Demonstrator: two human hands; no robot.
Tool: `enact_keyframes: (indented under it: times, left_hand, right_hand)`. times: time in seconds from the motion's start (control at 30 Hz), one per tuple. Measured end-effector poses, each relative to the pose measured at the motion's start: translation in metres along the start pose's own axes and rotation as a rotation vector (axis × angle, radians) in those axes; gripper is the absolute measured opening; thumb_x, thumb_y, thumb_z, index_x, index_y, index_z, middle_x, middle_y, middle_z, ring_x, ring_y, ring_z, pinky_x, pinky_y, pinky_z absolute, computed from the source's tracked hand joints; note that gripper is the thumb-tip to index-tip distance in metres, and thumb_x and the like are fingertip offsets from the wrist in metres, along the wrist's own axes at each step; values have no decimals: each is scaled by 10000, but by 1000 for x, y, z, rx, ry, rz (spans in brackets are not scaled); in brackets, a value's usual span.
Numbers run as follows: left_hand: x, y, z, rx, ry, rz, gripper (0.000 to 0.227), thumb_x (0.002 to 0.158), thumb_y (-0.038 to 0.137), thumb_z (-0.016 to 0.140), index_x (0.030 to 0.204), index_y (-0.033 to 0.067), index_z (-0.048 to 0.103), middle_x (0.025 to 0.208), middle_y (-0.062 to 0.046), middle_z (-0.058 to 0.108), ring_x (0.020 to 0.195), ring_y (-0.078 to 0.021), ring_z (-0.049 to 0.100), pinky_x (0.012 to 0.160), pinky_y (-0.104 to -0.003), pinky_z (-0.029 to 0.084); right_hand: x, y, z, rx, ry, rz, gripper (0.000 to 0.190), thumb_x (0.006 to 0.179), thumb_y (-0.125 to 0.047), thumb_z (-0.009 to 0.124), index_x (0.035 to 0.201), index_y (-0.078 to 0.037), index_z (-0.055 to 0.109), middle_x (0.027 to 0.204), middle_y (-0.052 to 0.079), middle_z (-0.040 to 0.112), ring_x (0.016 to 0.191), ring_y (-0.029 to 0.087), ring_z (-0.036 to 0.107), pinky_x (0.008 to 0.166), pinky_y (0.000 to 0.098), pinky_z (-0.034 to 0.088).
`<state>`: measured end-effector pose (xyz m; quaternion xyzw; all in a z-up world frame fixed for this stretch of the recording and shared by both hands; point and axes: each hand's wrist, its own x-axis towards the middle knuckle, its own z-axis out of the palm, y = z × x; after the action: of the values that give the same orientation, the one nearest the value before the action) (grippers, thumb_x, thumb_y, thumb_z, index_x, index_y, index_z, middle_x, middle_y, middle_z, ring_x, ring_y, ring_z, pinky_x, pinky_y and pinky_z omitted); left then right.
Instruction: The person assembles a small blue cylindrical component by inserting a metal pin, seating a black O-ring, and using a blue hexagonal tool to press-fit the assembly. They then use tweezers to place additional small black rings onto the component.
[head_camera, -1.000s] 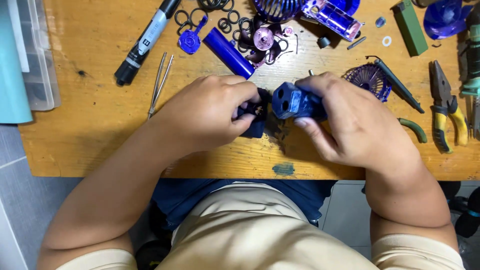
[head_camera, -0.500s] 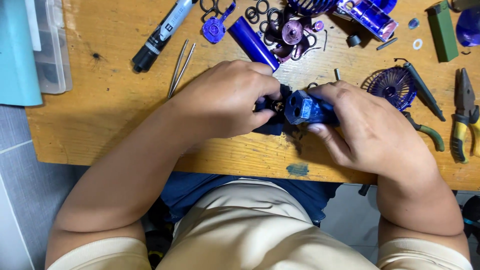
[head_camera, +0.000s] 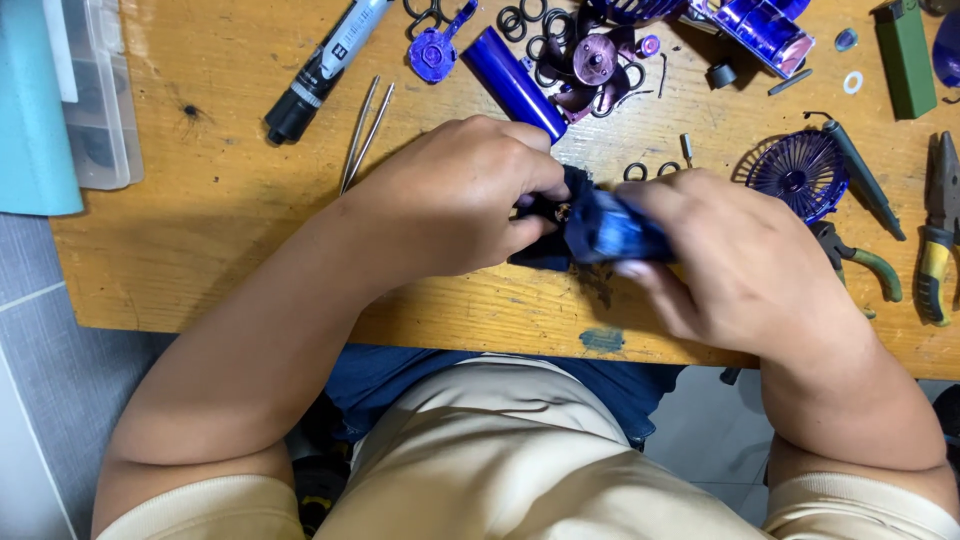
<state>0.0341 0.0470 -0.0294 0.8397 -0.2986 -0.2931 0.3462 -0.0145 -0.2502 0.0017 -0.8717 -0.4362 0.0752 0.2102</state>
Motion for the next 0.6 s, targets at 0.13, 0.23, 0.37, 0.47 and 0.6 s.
enact_keyframes:
  times: [0.13,0.23,0.37,0.47,0.6]
  left_hand:
    - [0,1,-1,27,-5,22,120,930,247,802,986,145,831,1067,-55,776,984,-382,719,771,-591,534]
    - [-1,4,-5,14,-66,-36,124,976,275,823,1041,172,846,1122,-23,786,1045,-353,723,804,-571,544]
    - [0,3,-3,23,-29,-18,118,965,265,824,1017,159,831,1048,-28,769,989,-352,714,763,-569,529]
    - [1,4,-4,16,-48,-26,144,960,262,828,1067,168,849,1079,-26,786,1013,-341,721,789,-564,539]
    - [0,1,-1,26,-16,9,109,929,232,794,1001,158,831,1034,-31,770,962,-352,720,754,-562,529]
  right_hand:
    - [0,-1,-1,-9,-20,51,502,1190,-329,607,1500,66,589,1107,225,692,912,408,699,786,536,602]
    - [-3,1,3,122,148,-55,517,1177,-228,631,1478,171,499,1205,341,706,960,439,708,832,516,605]
    - [4,-2,-1,-55,0,47,500,1189,-311,599,1484,92,609,1123,244,708,946,430,720,778,538,611]
    - [2,0,-2,19,89,-15,520,1188,-293,583,1475,140,592,1149,284,717,952,447,714,857,544,627]
    - [3,-3,-3,-124,-48,59,498,1194,-352,594,1485,49,644,1074,196,685,884,386,696,705,510,588]
